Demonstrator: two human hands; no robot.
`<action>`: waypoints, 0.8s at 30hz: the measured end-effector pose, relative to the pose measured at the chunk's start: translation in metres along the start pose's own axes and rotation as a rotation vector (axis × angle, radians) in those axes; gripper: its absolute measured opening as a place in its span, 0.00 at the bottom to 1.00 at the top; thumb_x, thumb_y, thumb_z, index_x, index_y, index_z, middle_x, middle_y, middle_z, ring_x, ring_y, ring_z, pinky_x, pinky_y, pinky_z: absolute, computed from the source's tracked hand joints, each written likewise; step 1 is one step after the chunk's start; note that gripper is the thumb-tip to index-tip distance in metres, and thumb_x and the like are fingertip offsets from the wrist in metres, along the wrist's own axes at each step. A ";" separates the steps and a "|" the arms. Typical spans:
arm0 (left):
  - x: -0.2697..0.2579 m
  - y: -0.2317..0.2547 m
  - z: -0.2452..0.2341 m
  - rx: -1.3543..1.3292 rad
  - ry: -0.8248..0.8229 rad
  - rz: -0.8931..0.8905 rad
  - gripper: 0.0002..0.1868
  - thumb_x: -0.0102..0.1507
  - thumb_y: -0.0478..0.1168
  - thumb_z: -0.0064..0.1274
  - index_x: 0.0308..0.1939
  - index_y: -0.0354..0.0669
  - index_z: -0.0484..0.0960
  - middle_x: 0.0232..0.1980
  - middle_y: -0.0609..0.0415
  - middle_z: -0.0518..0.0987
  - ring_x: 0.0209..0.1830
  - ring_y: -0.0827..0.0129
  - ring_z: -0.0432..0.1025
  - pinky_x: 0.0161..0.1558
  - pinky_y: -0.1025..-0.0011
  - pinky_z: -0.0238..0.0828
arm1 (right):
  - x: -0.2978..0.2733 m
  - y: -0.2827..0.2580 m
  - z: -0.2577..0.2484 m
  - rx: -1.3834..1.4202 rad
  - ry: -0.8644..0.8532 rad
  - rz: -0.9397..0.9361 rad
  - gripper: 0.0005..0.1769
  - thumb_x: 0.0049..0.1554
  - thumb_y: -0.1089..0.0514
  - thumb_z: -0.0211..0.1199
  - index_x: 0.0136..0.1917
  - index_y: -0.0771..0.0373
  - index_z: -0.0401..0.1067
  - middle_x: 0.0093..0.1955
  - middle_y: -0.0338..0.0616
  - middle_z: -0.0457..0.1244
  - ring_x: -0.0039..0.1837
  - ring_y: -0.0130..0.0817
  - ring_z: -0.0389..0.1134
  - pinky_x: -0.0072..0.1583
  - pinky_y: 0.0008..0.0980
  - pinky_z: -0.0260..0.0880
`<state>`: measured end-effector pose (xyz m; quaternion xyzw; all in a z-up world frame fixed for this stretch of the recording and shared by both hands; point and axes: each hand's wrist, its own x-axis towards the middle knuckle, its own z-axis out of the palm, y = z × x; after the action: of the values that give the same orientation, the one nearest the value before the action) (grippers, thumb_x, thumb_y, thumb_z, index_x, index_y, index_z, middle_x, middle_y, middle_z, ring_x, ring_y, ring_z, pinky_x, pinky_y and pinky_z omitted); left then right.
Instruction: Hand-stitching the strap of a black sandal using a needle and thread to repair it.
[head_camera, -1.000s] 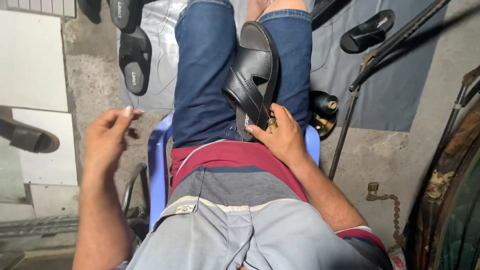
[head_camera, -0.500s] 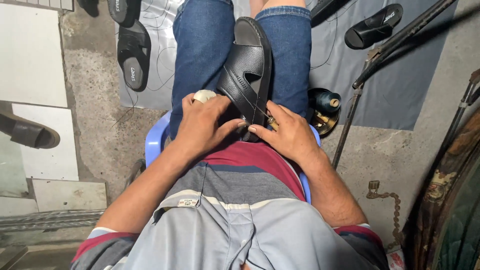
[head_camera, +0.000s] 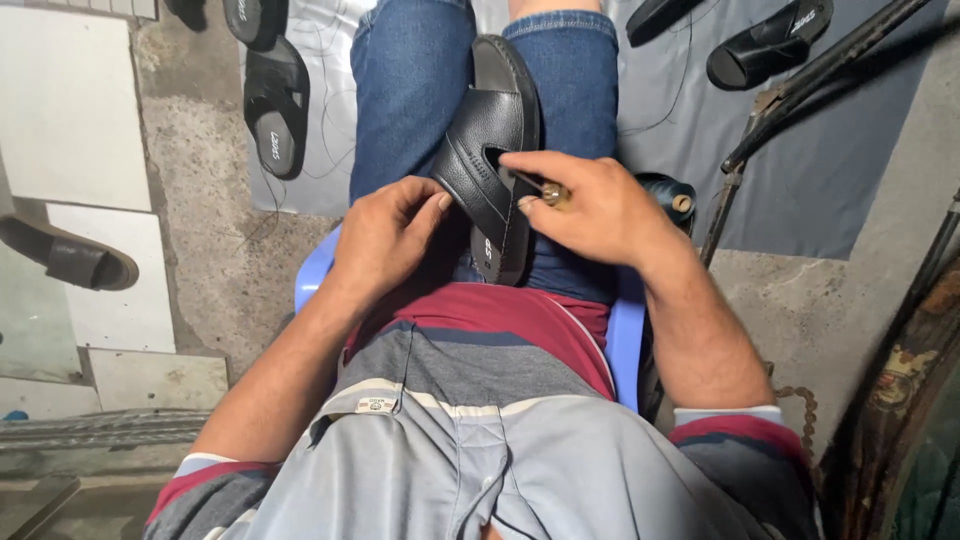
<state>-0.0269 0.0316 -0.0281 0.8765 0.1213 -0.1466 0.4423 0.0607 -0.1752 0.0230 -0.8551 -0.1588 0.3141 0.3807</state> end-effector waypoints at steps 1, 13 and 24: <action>0.001 -0.002 0.002 -0.011 0.017 -0.022 0.07 0.60 0.48 0.49 0.39 0.57 0.80 0.32 0.57 0.79 0.38 0.61 0.74 0.36 0.67 0.70 | 0.006 -0.001 0.001 -0.018 -0.088 0.026 0.24 0.45 0.55 0.60 0.57 0.46 0.69 0.36 0.50 0.66 0.39 0.43 0.67 0.43 0.38 0.65; 0.019 -0.014 0.051 -1.008 -0.188 -0.502 0.08 0.60 0.42 0.48 0.34 0.39 0.74 0.28 0.54 0.77 0.22 0.75 0.73 0.22 0.80 0.74 | 0.053 -0.014 0.005 -0.152 -0.628 0.289 0.12 0.44 0.55 0.55 0.38 0.66 0.69 0.19 0.47 0.60 0.22 0.34 0.63 0.24 0.29 0.66; -0.007 -0.015 -0.012 -0.528 -0.121 -0.147 0.12 0.59 0.37 0.51 0.46 0.43 0.79 0.38 0.47 0.79 0.38 0.69 0.72 0.37 0.71 0.73 | 0.026 -0.022 -0.004 -0.152 -0.297 0.212 0.12 0.46 0.53 0.57 0.44 0.54 0.73 0.25 0.51 0.64 0.32 0.39 0.68 0.41 0.33 0.68</action>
<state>-0.0366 0.0492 -0.0295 0.7095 0.1921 -0.1936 0.6498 0.0819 -0.1499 0.0311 -0.8376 -0.1457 0.4622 0.2521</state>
